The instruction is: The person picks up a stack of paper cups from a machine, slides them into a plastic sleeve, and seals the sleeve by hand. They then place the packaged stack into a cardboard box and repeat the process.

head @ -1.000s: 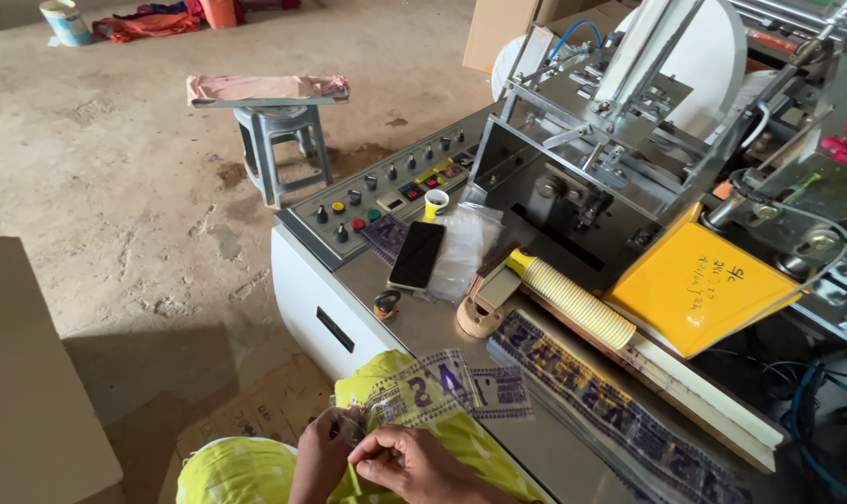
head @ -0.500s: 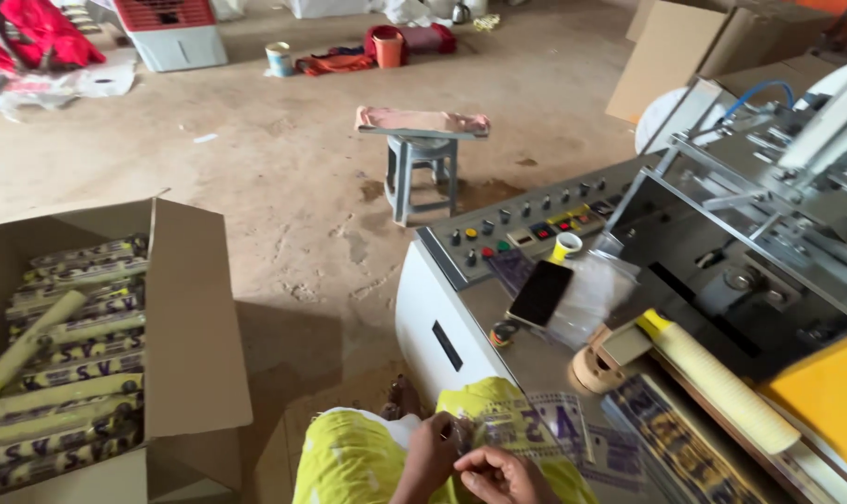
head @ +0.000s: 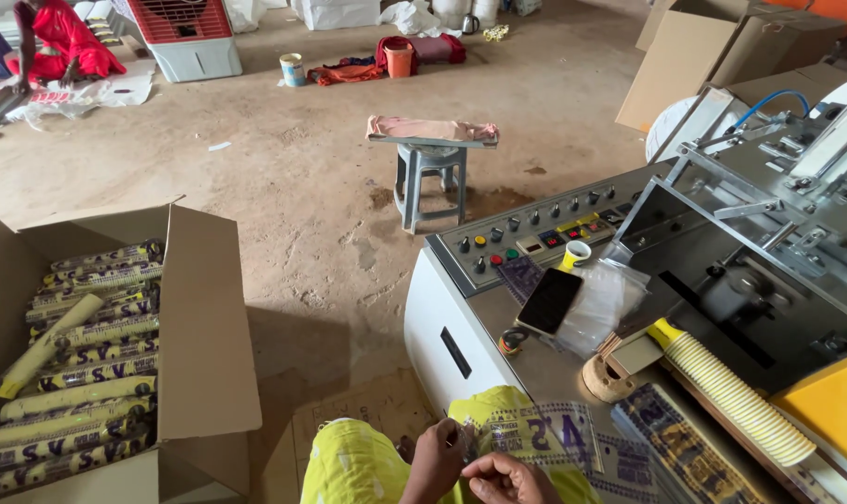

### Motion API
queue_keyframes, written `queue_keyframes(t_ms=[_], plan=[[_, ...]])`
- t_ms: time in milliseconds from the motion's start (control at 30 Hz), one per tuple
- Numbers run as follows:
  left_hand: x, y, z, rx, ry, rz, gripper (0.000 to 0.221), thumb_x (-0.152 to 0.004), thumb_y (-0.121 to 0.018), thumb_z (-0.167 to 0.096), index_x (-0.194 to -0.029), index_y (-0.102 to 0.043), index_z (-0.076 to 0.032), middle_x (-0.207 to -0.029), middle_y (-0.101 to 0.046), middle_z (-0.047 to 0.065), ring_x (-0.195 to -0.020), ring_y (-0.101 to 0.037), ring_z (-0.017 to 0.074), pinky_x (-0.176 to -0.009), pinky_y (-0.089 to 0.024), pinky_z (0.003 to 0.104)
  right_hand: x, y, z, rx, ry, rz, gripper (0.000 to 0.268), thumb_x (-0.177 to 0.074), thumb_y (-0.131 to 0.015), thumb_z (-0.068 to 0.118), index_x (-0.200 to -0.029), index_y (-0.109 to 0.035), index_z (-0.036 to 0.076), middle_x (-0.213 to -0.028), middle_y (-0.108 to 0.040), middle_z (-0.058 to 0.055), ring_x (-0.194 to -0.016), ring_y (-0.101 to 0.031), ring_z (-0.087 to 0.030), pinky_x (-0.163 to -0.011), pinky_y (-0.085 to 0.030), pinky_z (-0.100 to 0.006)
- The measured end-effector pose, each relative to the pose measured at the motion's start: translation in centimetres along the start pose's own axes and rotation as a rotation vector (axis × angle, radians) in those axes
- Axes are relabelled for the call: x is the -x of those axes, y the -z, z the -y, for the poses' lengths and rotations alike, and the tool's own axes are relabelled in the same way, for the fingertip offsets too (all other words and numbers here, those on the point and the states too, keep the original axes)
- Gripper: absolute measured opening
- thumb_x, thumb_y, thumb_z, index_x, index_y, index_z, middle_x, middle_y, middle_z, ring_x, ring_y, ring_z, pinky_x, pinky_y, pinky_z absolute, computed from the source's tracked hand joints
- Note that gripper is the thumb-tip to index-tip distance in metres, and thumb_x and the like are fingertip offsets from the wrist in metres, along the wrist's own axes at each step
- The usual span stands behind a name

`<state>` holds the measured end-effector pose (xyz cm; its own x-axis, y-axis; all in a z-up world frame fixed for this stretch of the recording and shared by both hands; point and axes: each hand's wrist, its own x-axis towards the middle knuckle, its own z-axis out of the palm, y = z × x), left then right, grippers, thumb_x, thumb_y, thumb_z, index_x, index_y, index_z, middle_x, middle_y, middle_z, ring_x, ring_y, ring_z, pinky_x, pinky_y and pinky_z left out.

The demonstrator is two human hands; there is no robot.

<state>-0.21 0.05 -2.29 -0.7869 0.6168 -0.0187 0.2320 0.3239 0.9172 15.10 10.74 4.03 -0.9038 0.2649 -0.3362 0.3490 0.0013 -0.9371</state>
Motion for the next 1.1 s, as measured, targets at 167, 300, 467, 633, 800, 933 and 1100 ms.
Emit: queue_keyframes(t_ms=[167,300,467,633,800,933,1100], plan=[[-0.1,-0.2,0.0,-0.01,0.005,0.006,0.028,-0.089,-0.071,-0.025,-0.08,-0.064,0.0,-0.076,-0.067,0.02,-0.068,-0.065,0.0378,-0.064,-0.05,0.044,-0.7,0.2,-1.1,0.029,-0.042,-0.019,0.024,-0.095,-0.073,0.019,-0.112,-0.075,0.004,-0.083,-0.074,-0.001,-0.074,-0.067,-0.004,-0.073,-0.054,-0.021],[-0.1,-0.2,-0.2,-0.011,0.012,0.002,0.029,-0.088,-0.074,-0.027,-0.079,-0.066,0.0,-0.073,-0.067,0.019,-0.065,-0.064,0.0343,-0.061,-0.05,0.044,-1.4,0.6,-2.5,-0.03,-0.032,0.01,0.023,-0.094,-0.073,0.017,-0.112,-0.074,0.003,-0.088,-0.075,-0.001,-0.08,-0.069,-0.004,-0.079,-0.056,-0.022],[-0.5,-0.4,0.3,0.016,0.062,0.056,0.028,-0.088,-0.073,-0.025,-0.08,-0.065,0.0,-0.069,-0.066,0.02,-0.061,-0.063,0.0312,-0.061,-0.049,0.042,-1.8,0.6,-2.9,-0.04,-0.001,0.01,0.021,-0.093,-0.074,0.015,-0.11,-0.075,0.003,-0.09,-0.077,-0.001,-0.084,-0.072,-0.005,-0.082,-0.058,-0.022],[-0.1,-0.1,-0.2,0.061,0.047,0.068,0.024,-0.087,-0.073,-0.023,-0.081,-0.066,0.0,-0.072,-0.069,0.018,-0.064,-0.068,0.0288,-0.062,-0.052,0.04,-0.8,0.2,-1.6,-0.037,-0.008,0.003,0.019,-0.093,-0.074,0.014,-0.11,-0.075,0.004,-0.09,-0.077,-0.002,-0.083,-0.071,-0.005,-0.081,-0.057,-0.022],[-0.5,-0.5,0.9,0.027,-0.009,0.032,0.023,-0.085,-0.074,-0.021,-0.08,-0.066,0.0,-0.073,-0.07,0.018,-0.066,-0.069,0.0294,-0.063,-0.053,0.041,-1.2,0.3,-2.3,-0.06,-0.012,-0.006,0.019,-0.093,-0.074,0.014,-0.109,-0.075,0.003,-0.09,-0.077,-0.002,-0.084,-0.071,-0.005,-0.081,-0.057,-0.022],[-0.5,-0.4,0.7,0.0,0.045,0.023,0.03,-0.087,-0.075,-0.025,-0.077,-0.065,0.001,-0.072,-0.069,0.018,-0.064,-0.068,0.0301,-0.062,-0.052,0.041,-1.4,0.3,-2.4,-0.052,0.013,0.002,0.019,-0.093,-0.074,0.014,-0.109,-0.075,0.003,-0.092,-0.078,-0.002,-0.086,-0.073,-0.005,-0.083,-0.058,-0.022],[-0.2,-0.2,0.8,0.042,-0.009,0.04,0.026,-0.086,-0.073,-0.022,-0.076,-0.064,0.0,-0.069,-0.068,0.016,-0.061,-0.067,0.0263,-0.06,-0.051,0.041,-0.1,0.1,-0.1,-0.056,-0.028,0.003,0.023,-0.094,-0.073,0.019,-0.111,-0.075,0.004,-0.087,-0.076,-0.001,-0.08,-0.069,-0.005,-0.078,-0.056,-0.022]])
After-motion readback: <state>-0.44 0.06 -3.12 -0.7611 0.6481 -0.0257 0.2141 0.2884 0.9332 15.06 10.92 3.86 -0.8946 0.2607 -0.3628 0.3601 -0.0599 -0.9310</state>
